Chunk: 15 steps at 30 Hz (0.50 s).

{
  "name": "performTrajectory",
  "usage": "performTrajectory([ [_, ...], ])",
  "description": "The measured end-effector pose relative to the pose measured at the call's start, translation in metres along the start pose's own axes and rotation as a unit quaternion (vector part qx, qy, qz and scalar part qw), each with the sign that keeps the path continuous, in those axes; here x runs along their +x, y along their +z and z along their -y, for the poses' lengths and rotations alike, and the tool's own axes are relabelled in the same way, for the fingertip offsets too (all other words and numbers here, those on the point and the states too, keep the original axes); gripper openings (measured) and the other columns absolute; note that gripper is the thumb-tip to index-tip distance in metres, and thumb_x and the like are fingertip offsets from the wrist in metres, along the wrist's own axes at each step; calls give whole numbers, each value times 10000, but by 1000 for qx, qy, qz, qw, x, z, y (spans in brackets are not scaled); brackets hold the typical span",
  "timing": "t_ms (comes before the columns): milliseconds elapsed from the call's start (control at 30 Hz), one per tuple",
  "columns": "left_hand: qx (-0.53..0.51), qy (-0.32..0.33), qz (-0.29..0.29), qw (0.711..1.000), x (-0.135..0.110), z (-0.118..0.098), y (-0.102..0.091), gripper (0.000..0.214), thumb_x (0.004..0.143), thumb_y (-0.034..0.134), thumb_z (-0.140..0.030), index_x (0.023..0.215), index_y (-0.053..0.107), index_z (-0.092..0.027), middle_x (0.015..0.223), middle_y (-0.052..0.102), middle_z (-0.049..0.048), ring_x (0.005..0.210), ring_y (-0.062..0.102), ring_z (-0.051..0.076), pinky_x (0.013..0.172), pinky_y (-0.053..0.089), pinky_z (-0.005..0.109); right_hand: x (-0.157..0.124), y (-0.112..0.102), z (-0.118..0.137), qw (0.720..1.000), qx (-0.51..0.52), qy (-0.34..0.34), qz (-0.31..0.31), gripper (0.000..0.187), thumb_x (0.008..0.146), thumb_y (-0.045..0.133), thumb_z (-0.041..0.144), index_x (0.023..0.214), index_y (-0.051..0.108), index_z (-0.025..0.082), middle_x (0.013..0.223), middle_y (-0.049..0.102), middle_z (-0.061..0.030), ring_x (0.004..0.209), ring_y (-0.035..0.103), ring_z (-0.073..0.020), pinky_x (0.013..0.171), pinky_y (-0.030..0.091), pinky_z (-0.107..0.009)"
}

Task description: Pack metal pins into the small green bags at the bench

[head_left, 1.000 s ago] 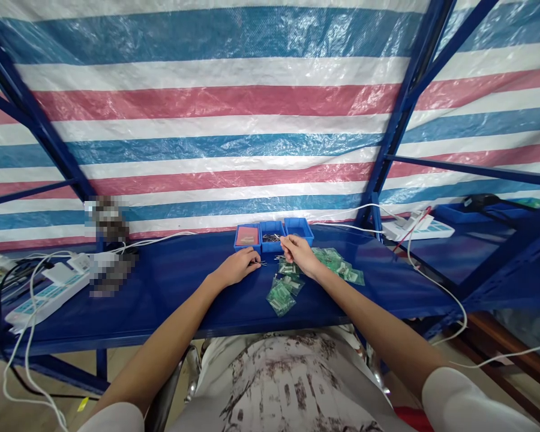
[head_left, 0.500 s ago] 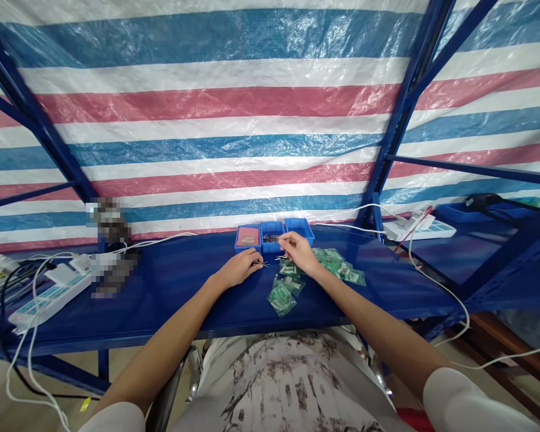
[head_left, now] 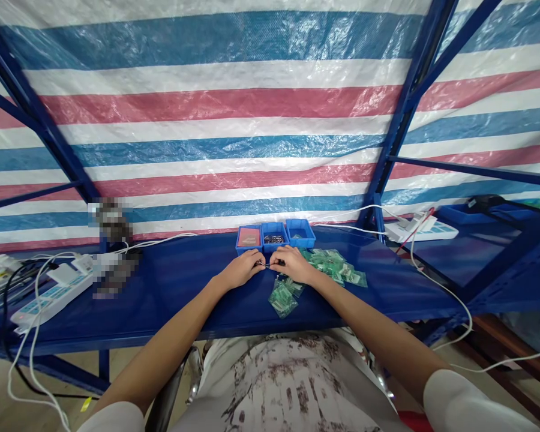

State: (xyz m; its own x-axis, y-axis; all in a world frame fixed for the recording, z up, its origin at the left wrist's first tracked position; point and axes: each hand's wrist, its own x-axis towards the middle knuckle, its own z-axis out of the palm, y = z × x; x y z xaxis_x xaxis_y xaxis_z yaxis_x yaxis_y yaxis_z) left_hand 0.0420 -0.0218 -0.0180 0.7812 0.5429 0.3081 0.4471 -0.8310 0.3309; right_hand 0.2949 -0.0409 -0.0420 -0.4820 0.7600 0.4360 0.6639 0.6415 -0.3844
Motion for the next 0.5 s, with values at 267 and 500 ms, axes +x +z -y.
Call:
performTrajectory([
  [267, -9, -1, -2, 1000, 1, -1, 1, 215, 1113, 482, -391, 1106, 612, -220, 1088, 628, 86, 1007, 612, 248, 880, 502, 359, -1, -3, 7, 1000, 10, -10, 2, 190, 1055, 620, 367, 937, 714, 252, 939, 666, -60, 932, 566, -263, 843, 346, -369],
  [500, -6, 3, 1, 1000, 2, 3, 5, 231, 1115, 480, -407, 1126, 621, -223, 1094, 626, 86, 1030, 615, 255, 896, 508, 364, 2, -5, 10, 999, 35, -22, -29, 181, 1022, 608, 298, 869, 686, 243, 878, 636, -50, 841, 557, -238, 786, 360, -349],
])
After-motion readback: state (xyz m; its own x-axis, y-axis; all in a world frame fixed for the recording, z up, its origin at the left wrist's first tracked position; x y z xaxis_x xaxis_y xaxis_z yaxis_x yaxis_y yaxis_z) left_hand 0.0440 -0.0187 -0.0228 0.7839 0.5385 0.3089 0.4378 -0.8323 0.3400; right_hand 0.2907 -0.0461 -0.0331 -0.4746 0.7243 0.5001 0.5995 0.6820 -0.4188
